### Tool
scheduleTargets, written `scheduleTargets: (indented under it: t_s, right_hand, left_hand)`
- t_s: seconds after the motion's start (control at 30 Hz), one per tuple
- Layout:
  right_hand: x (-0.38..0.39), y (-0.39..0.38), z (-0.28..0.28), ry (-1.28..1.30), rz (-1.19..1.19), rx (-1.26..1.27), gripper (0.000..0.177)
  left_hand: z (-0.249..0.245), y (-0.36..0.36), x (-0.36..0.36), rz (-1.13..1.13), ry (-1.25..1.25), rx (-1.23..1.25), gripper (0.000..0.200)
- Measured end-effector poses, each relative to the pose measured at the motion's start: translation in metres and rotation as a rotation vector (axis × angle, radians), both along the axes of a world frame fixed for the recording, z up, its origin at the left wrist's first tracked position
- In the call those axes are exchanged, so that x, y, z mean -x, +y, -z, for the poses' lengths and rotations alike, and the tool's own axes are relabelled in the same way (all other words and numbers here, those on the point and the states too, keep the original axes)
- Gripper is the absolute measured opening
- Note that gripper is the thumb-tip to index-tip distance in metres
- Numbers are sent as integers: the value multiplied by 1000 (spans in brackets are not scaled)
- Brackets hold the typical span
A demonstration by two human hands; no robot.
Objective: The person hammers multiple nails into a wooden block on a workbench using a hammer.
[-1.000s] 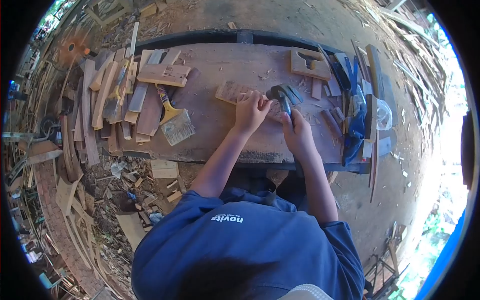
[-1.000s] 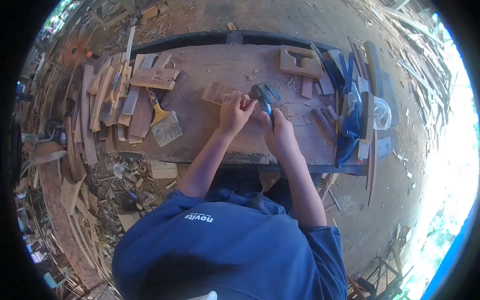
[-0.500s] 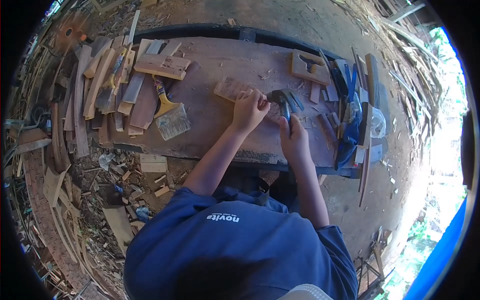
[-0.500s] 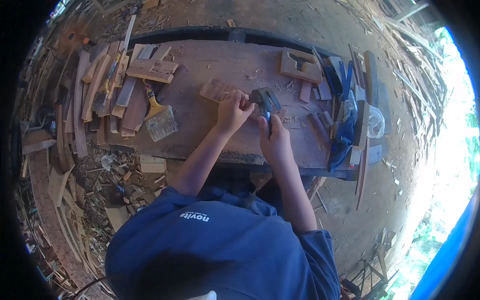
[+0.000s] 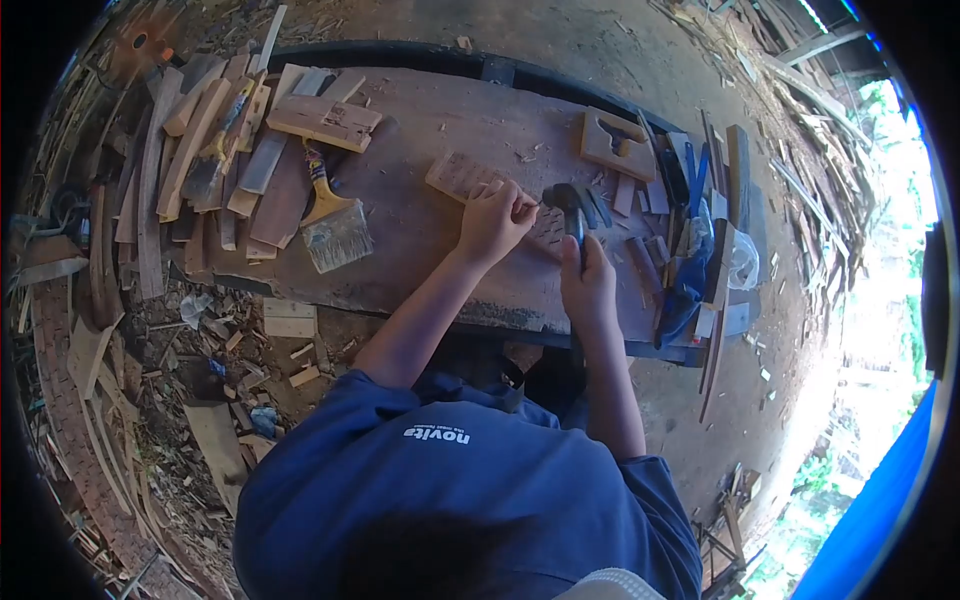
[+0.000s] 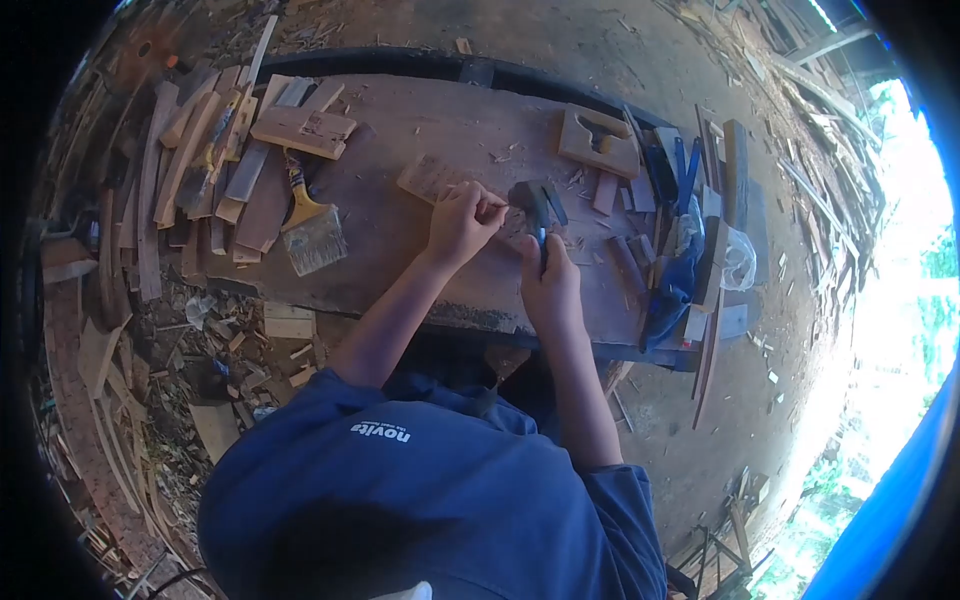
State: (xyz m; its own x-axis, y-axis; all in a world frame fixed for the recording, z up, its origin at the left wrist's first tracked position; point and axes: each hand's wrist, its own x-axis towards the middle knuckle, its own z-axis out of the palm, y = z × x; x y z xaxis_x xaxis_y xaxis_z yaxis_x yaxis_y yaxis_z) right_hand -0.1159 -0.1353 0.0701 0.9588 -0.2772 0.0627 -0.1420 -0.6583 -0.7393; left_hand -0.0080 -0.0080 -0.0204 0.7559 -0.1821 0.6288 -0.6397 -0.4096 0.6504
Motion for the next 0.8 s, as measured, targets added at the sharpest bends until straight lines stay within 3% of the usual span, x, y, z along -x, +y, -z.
scheduleTargets:
  t_s: [0.8]
  right_hand:
    - [-2,-2,0,34,-16,42,28]
  left_hand:
    - [0,-1,-1,36,31,19,33]
